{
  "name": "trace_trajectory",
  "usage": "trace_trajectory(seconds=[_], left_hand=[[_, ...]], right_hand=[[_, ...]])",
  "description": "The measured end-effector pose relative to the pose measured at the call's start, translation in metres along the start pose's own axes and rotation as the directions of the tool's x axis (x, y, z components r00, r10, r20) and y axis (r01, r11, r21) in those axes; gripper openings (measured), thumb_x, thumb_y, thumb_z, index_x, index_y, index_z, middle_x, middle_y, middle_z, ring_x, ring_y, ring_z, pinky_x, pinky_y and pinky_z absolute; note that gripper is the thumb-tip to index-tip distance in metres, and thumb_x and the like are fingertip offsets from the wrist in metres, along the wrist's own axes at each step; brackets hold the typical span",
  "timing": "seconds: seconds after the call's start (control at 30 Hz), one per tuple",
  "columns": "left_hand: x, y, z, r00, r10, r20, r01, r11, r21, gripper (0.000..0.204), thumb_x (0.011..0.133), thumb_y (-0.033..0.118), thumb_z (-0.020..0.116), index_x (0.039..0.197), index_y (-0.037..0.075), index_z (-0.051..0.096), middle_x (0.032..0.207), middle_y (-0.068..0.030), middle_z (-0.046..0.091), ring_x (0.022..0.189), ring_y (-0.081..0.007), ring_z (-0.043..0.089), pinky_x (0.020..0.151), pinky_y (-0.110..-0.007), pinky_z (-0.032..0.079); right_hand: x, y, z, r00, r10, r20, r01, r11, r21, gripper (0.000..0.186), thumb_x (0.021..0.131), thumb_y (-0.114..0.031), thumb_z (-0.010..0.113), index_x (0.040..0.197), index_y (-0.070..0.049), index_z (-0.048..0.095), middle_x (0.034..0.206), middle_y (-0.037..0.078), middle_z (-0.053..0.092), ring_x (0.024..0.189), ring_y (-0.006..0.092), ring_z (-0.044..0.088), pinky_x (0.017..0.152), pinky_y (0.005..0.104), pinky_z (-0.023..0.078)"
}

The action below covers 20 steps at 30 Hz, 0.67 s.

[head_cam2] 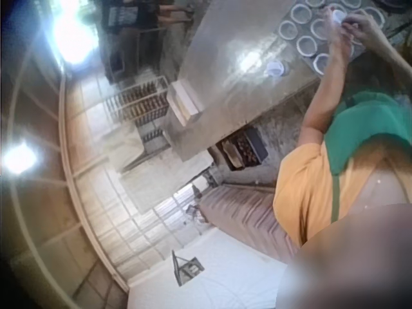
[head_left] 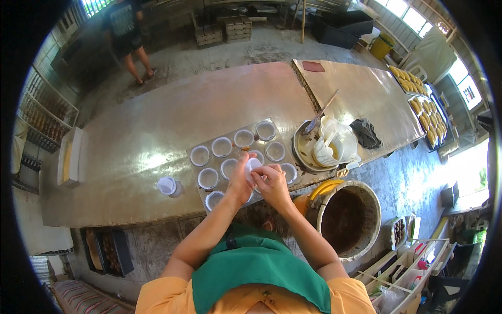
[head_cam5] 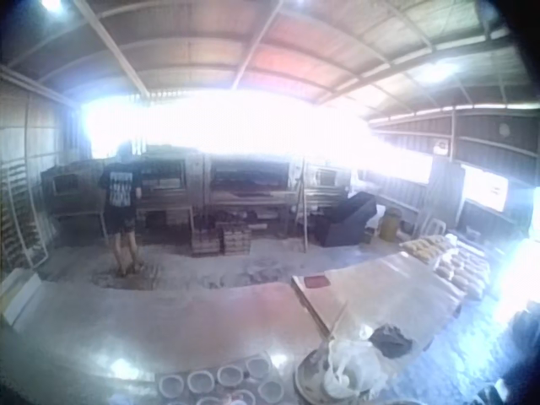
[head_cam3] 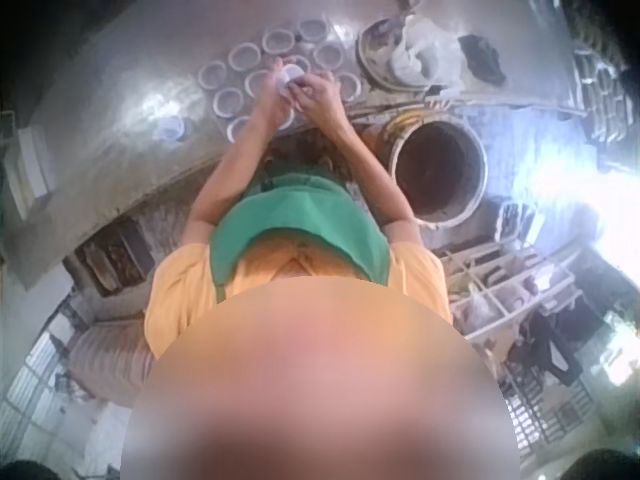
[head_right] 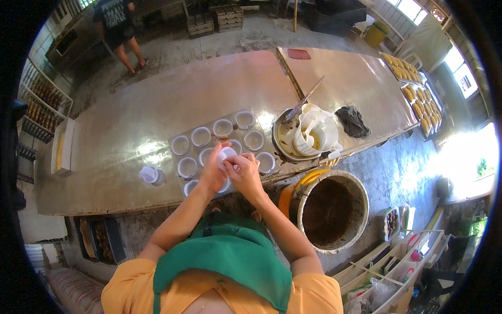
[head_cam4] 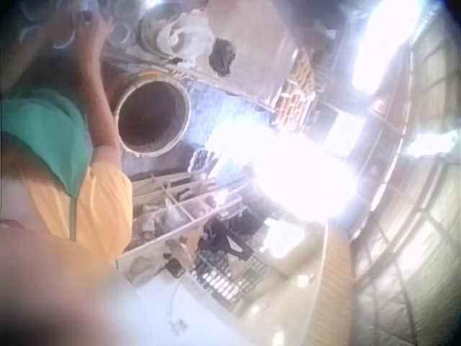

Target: The person places white paper liners into a metal muffin tray, then uses a ladle to scoop batter from a large bucket and fills each liner. The person repeats this process for multiple trays, occasionally moving to a side table to retrieve more liners.

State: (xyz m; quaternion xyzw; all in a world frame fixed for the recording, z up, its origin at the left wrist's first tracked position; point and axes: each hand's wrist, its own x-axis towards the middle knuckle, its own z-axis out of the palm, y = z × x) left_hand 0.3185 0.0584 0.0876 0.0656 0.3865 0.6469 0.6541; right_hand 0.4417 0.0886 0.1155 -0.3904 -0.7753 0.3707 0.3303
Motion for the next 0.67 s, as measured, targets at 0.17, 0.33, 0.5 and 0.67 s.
trace_trajectory(seconds=[0.17,0.33,0.5,0.67], left_hand=[[0.002,-0.005,-0.003,0.999,-0.031,-0.025,0.032,0.999,0.029,0.039,0.094,0.046,0.052,0.118,0.014,0.05,0.092,-0.0016,0.059,0.082,-0.0138,0.06,0.065,-0.027,0.047],[0.001,-0.01,0.002,1.0,0.011,-0.028,-0.008,0.995,0.095,0.038,0.092,0.043,0.056,0.119,0.016,0.05,0.097,-0.001,0.056,0.085,-0.0128,0.059,0.063,-0.027,0.045],[0.0,-0.012,0.007,0.999,0.013,-0.038,-0.008,0.991,0.132,0.035,0.092,0.04,0.057,0.119,0.017,0.05,0.103,-0.0012,0.055,0.09,-0.0136,0.058,0.068,-0.029,0.047],[0.0,-0.014,0.009,0.996,0.041,-0.079,-0.036,0.997,0.064,0.038,0.093,0.041,0.055,0.121,0.017,0.048,0.105,-0.0016,0.056,0.093,-0.0151,0.058,0.071,-0.033,0.049]], right_hand=[[-0.005,0.004,0.0,0.987,0.159,-0.023,-0.152,0.971,0.185,0.016,0.083,-0.014,0.065,0.091,-0.001,0.068,0.083,0.012,0.065,0.082,0.0215,0.056,0.07,0.0313,0.047],[-0.005,0.008,0.0,0.99,0.122,-0.071,-0.103,0.97,0.221,0.016,0.083,-0.013,0.065,0.09,0.001,0.065,0.079,0.012,0.064,0.073,0.018,0.058,0.062,0.0289,0.049],[-0.007,0.005,-0.004,0.944,0.328,0.038,-0.311,0.846,0.433,0.025,0.085,-0.008,0.066,0.107,-0.001,0.058,0.082,0.006,0.066,0.074,0.0102,0.059,0.068,0.0237,0.046],[-0.003,0.006,-0.013,0.93,0.35,0.109,-0.343,0.728,0.594,0.036,0.084,-0.008,0.069,0.115,-0.004,0.052,0.083,0.007,0.067,0.079,0.01,0.061,0.071,0.0231,0.048]])
